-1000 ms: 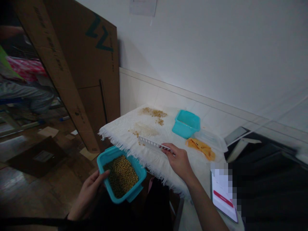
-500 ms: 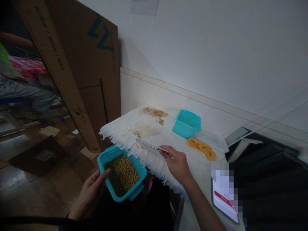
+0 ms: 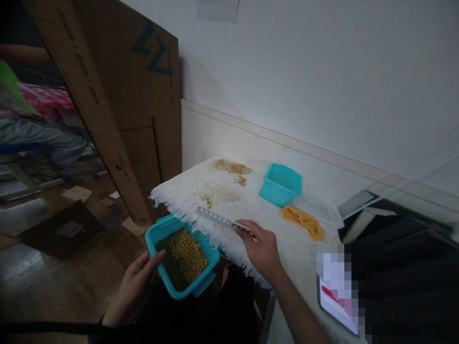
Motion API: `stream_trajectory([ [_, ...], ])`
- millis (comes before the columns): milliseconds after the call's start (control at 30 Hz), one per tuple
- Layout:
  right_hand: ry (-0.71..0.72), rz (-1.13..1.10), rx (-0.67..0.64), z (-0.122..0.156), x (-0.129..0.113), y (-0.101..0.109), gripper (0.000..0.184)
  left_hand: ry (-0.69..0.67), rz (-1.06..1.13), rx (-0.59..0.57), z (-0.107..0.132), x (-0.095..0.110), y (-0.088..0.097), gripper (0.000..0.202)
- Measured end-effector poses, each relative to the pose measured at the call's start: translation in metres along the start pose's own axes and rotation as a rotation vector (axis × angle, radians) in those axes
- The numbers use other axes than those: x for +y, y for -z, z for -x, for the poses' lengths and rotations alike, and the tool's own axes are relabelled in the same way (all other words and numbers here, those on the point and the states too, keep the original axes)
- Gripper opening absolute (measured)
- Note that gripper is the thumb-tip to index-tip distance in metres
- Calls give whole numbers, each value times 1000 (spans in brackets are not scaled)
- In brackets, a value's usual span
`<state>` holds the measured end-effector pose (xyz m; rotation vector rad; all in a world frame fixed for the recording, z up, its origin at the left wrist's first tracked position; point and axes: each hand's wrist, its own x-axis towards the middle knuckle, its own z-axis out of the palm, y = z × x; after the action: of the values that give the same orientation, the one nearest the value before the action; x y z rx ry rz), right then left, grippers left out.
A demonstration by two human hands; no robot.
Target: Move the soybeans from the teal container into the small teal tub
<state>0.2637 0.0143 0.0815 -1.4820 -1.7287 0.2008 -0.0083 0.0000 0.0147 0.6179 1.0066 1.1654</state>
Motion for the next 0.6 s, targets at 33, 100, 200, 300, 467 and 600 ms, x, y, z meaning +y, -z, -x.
stream_trajectory([
  [33,-19,17,41,-4,4,-1,20,-8,-1,3,0,0,0,24],
  [100,-45,56,100,-13,12,-2,23,-22,-10,16,0,0,0,24],
  [200,-45,105,115,-24,20,-6,25,-24,-39,44,-2,-3,2,21],
  [300,-22,121,90,-30,21,-9,24,-9,-50,40,-5,-5,4,22],
  [467,10,106,38,-36,13,-11,22,-35,-80,60,-6,-5,7,22],
  [600,28,118,40,-39,10,-11,22,-43,-74,56,-4,-1,5,19],
])
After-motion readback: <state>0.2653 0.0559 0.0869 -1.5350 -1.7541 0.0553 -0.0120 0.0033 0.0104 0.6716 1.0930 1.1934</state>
